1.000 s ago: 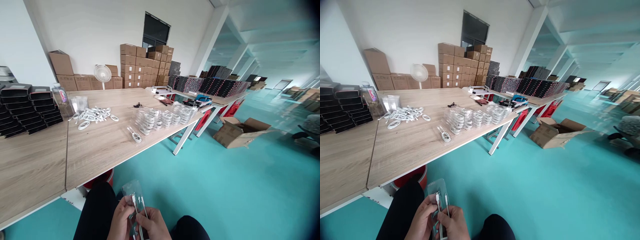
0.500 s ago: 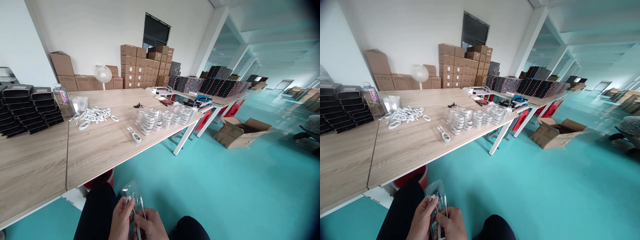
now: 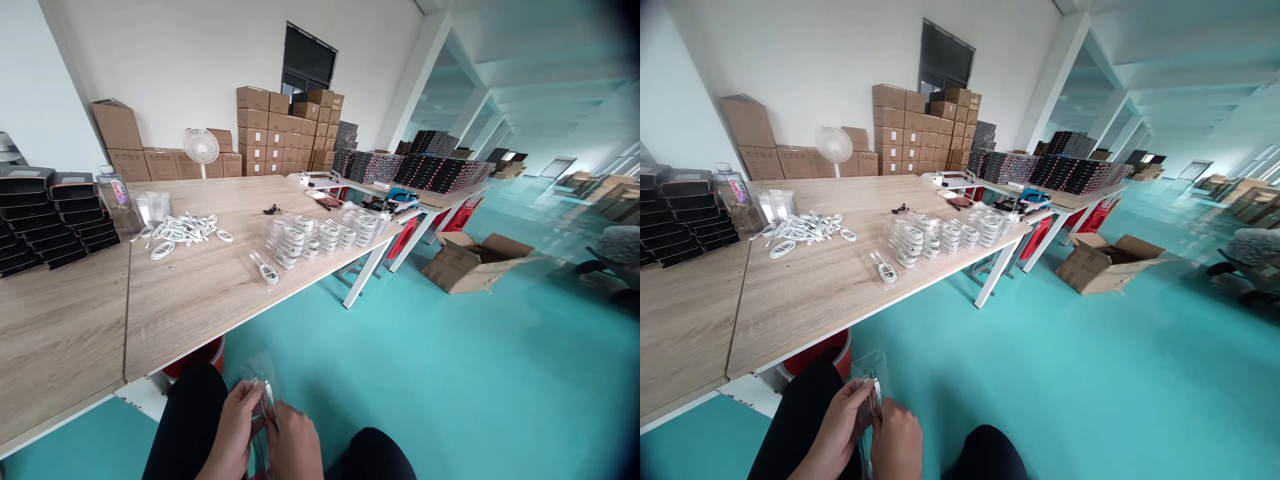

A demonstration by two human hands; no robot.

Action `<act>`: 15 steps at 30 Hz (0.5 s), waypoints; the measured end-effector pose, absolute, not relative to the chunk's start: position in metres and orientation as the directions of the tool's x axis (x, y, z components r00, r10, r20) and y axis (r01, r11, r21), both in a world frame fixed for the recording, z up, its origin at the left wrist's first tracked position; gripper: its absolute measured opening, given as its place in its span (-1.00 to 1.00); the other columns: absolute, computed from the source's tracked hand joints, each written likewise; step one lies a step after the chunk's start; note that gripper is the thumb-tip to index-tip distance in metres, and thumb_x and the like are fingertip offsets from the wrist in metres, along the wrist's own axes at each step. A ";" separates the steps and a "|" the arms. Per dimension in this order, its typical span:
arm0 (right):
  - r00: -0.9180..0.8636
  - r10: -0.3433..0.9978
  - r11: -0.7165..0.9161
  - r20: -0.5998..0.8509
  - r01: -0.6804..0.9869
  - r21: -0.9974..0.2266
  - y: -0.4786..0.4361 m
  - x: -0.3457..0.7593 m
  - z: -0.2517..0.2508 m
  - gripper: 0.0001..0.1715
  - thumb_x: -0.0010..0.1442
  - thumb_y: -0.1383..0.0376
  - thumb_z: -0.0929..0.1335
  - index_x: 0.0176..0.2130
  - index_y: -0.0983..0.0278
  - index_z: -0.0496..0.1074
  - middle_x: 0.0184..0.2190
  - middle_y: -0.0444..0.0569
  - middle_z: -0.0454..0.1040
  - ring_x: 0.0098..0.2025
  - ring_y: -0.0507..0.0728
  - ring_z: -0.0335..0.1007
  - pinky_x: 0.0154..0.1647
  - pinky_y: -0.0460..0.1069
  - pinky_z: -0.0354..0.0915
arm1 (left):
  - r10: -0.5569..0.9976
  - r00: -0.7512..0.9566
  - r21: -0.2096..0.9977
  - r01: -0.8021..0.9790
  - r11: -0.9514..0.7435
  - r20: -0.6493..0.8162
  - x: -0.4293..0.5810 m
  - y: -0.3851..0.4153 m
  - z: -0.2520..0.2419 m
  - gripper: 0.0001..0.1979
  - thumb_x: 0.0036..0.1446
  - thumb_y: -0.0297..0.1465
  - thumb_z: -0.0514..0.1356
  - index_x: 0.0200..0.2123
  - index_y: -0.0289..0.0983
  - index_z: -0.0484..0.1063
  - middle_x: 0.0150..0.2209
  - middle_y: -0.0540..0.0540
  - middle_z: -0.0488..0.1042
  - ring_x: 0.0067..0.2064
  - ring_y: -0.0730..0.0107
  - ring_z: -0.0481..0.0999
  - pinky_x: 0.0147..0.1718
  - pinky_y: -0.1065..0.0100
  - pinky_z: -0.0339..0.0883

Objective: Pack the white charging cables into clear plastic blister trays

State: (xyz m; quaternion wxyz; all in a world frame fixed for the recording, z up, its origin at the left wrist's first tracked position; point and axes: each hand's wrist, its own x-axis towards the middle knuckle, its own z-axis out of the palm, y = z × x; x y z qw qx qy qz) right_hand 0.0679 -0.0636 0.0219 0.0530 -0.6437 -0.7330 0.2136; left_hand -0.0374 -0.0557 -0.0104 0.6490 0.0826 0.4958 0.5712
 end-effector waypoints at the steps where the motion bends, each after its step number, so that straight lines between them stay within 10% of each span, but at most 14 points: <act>1: -0.165 0.968 0.078 -0.189 0.914 -0.398 -0.063 0.069 0.021 -0.79 0.25 0.47 0.30 -0.29 0.24 0.51 -0.31 0.06 0.67 -0.24 0.28 0.63 -0.39 -0.03 0.17 | 0.838 -0.124 0.683 -0.648 0.337 -0.531 -0.039 -0.055 -0.008 -0.62 -0.17 -0.19 0.49 -0.49 -0.24 0.38 -0.58 0.07 0.36 -0.51 0.43 0.37 -0.48 0.38 0.28; 11: -0.193 0.966 0.249 0.169 0.867 -0.432 -0.065 0.095 0.008 -0.74 0.37 0.26 0.25 -0.29 0.19 0.48 -0.30 -0.01 0.56 -0.25 0.19 0.54 -0.31 -0.03 0.24 | 0.885 -0.181 0.760 -0.603 0.244 -0.428 -0.044 -0.054 0.016 -0.64 -0.21 -0.21 0.51 -0.44 -0.24 0.46 -0.47 0.05 0.42 -0.39 0.40 0.40 -0.31 0.32 0.38; 15: -0.113 0.992 0.118 0.046 0.791 -0.600 -0.062 0.099 0.017 -0.72 0.34 0.23 0.25 -0.30 0.18 0.53 -0.35 -0.03 0.53 -0.35 0.13 0.50 -0.35 -0.05 0.25 | 0.892 -0.144 0.733 -0.633 0.249 -0.428 -0.044 -0.056 0.022 -0.68 -0.20 -0.27 0.51 -0.43 -0.25 0.49 -0.43 -0.01 0.51 -0.35 0.38 0.45 -0.32 0.36 0.34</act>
